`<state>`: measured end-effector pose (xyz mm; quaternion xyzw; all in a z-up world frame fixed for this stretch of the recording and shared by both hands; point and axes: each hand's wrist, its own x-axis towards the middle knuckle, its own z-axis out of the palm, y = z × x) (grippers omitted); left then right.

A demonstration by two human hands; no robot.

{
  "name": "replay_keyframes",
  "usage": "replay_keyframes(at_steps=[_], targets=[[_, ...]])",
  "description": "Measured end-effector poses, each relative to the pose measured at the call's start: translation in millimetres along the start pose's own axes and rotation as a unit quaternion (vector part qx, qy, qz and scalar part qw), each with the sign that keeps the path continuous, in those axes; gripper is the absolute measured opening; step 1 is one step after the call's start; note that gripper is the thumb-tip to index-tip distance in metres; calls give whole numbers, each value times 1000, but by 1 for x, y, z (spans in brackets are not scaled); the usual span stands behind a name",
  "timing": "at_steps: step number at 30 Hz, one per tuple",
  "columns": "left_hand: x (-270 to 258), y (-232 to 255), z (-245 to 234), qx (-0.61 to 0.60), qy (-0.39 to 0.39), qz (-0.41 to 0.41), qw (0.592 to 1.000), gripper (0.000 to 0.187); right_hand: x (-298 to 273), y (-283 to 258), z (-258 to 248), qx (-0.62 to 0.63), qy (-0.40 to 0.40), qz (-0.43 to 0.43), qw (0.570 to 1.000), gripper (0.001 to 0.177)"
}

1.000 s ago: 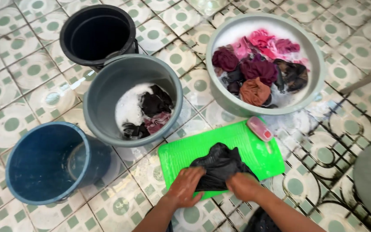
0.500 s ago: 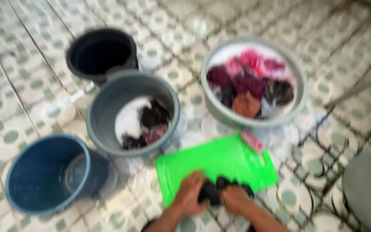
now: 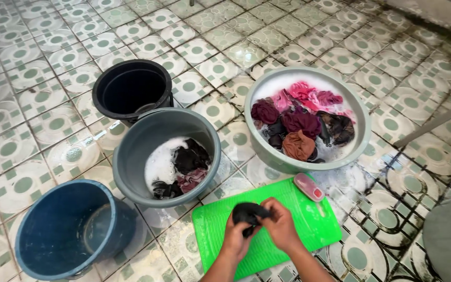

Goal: Manually wash clothes using a washboard and basins of soapy water.

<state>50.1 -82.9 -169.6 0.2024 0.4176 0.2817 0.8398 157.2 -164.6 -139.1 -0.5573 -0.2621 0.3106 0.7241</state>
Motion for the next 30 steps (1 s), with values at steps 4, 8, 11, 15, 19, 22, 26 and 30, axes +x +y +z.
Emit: replay_keyframes(at_steps=[4,8,11,15,19,22,26,30], targets=[[-18,45,32,-82,-207,15,975,47,-5,-51,32,-357,-123,-153,913,37],[-34,108,75,156,-123,212,957,41,-2,-116,54,-344,-149,-244,894,63],[-46,181,89,253,-155,336,894,42,1,-101,42,-346,-63,-229,908,49],[-20,257,72,451,9,536,713,54,-7,-62,21,-349,-72,-185,916,33],[3,299,48,658,87,336,669,86,-15,-10,-2,-417,-103,-103,897,34],[27,297,15,690,158,252,660,32,-33,44,-26,-525,-134,-5,840,59],[45,289,-8,693,132,291,647,84,-51,42,-23,-643,-297,183,682,97],[64,292,-13,655,192,242,689,77,-49,44,-16,-673,-313,199,640,99]])
